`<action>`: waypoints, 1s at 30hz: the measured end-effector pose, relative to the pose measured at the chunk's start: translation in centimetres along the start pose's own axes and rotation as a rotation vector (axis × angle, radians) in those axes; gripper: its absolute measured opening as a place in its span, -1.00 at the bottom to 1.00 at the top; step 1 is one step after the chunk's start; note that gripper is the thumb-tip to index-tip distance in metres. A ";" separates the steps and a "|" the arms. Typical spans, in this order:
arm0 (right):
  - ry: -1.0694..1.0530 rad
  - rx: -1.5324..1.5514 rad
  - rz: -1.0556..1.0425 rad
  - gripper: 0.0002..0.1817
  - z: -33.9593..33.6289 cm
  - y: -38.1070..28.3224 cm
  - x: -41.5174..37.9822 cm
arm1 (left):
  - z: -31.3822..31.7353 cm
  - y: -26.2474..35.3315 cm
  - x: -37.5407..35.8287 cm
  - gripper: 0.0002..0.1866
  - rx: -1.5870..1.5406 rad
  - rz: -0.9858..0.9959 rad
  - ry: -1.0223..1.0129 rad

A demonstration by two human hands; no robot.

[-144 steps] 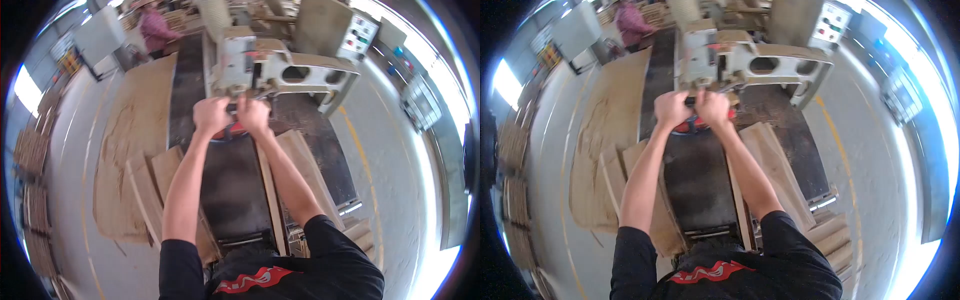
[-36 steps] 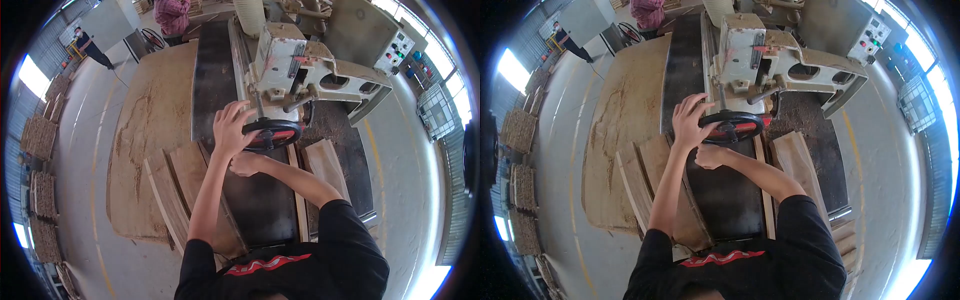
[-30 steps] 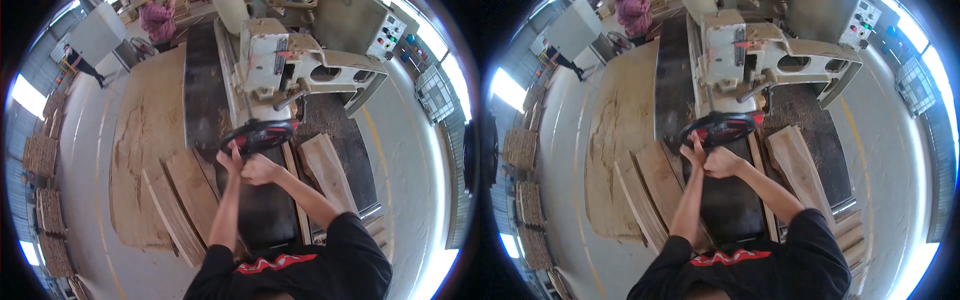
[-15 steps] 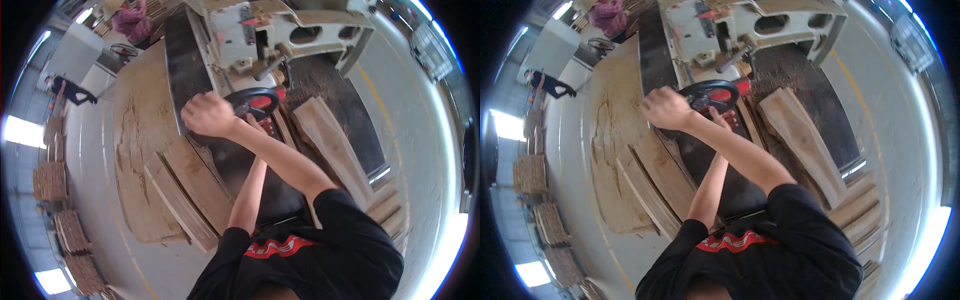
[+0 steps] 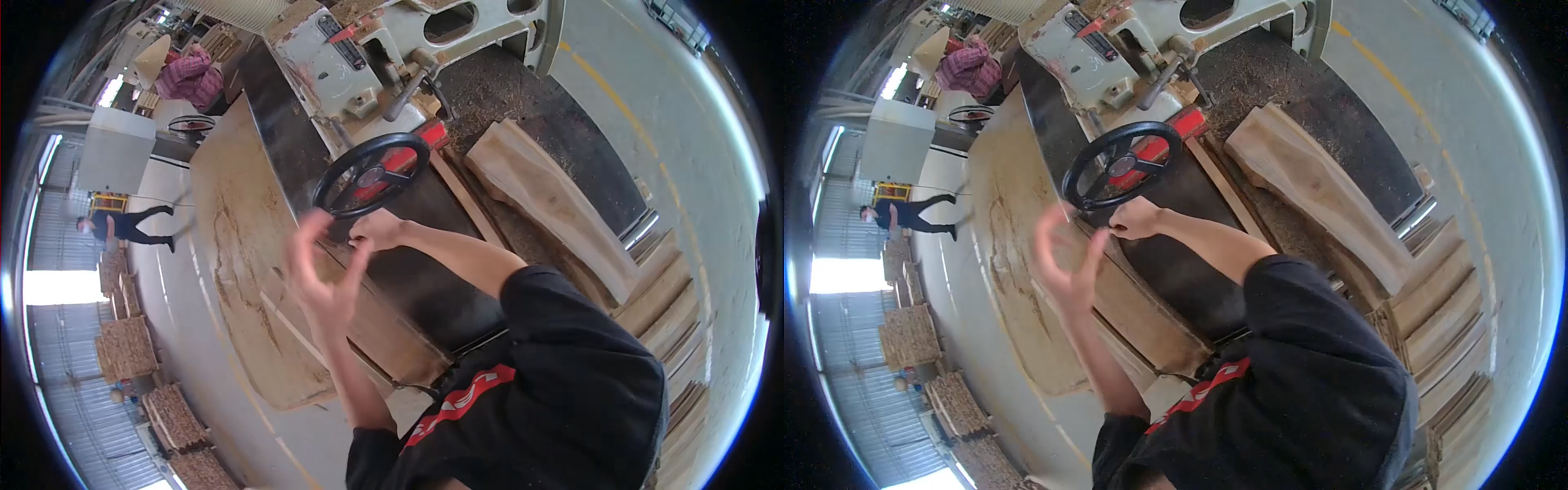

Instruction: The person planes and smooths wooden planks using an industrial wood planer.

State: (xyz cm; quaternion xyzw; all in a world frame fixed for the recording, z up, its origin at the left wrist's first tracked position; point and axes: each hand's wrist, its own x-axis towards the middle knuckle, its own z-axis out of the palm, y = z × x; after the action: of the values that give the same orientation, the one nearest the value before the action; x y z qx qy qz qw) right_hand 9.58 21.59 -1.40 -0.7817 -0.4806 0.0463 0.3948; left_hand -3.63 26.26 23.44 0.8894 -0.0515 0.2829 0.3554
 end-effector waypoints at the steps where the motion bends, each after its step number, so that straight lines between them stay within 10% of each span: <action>1: 0.113 0.048 0.014 -0.73 -0.2 -0.7 -1.1 | 0.9 -1.6 2.4 -0.68 0.132 0.180 0.129; 5: 0.369 0.526 0.342 -0.80 -0.1 -0.6 -4.8 | 8.3 -13.6 7.1 -0.66 -0.076 0.454 0.176; 7: 0.648 0.860 0.658 -0.83 -1.4 0.4 -6.3 | 11.9 -21.2 1.2 -0.72 -0.248 0.037 0.316; 10: 1.254 0.461 0.875 -0.68 -5.3 1.5 -7.3 | 17.9 -23.7 -3.6 -0.62 -0.386 -0.181 0.466; 12: 1.406 0.343 0.724 -0.70 -10.5 0.4 -6.0 | 21.9 -19.4 -4.6 -0.44 -0.661 -0.748 0.463; 15: 1.273 0.254 0.465 -0.79 -16.7 -4.4 -0.3 | 27.1 -14.8 -2.5 -0.40 -0.847 -1.074 0.821; 16: 1.216 0.096 0.408 -0.81 -17.2 -6.0 1.1 | 28.0 -14.2 -3.0 -0.42 -0.814 -1.064 0.574; 18: 1.229 -0.316 0.087 -0.88 -17.1 -8.0 3.3 | 28.6 -12.6 -4.4 -0.39 -0.555 -0.752 -0.004; 22: 1.166 -0.582 -0.273 -0.78 -14.5 -8.1 5.6 | 26.1 -8.6 -9.6 -0.42 -0.377 -0.489 -0.528; 24: 1.084 -0.621 -0.324 -0.73 -14.7 -7.9 5.6 | 26.1 -10.1 -13.3 -0.63 0.494 0.055 -0.442; 25: 1.007 -0.641 -0.361 -0.72 -14.4 -7.6 5.8 | 23.1 -4.7 -11.8 -0.72 0.428 -0.467 -0.445; 27: 0.869 -0.692 -0.427 -0.77 -11.0 -7.1 7.2 | 18.3 -5.5 -14.3 -0.79 0.185 -0.251 -0.298; 28: 0.787 -0.760 -0.514 -0.82 -9.2 -6.3 8.3 | 16.1 -10.4 -14.6 -0.79 -0.026 0.475 -0.132; 30: 0.582 -0.900 -0.736 -0.88 -5.6 -5.0 10.2 | 12.1 -8.2 -9.2 -0.78 0.091 0.634 0.325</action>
State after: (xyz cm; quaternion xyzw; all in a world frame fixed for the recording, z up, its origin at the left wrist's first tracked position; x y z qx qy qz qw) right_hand 13.99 27.50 8.87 -0.6355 -0.5629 -0.5115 0.1329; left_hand -3.21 23.37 6.42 0.7875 -0.2551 0.5188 0.2136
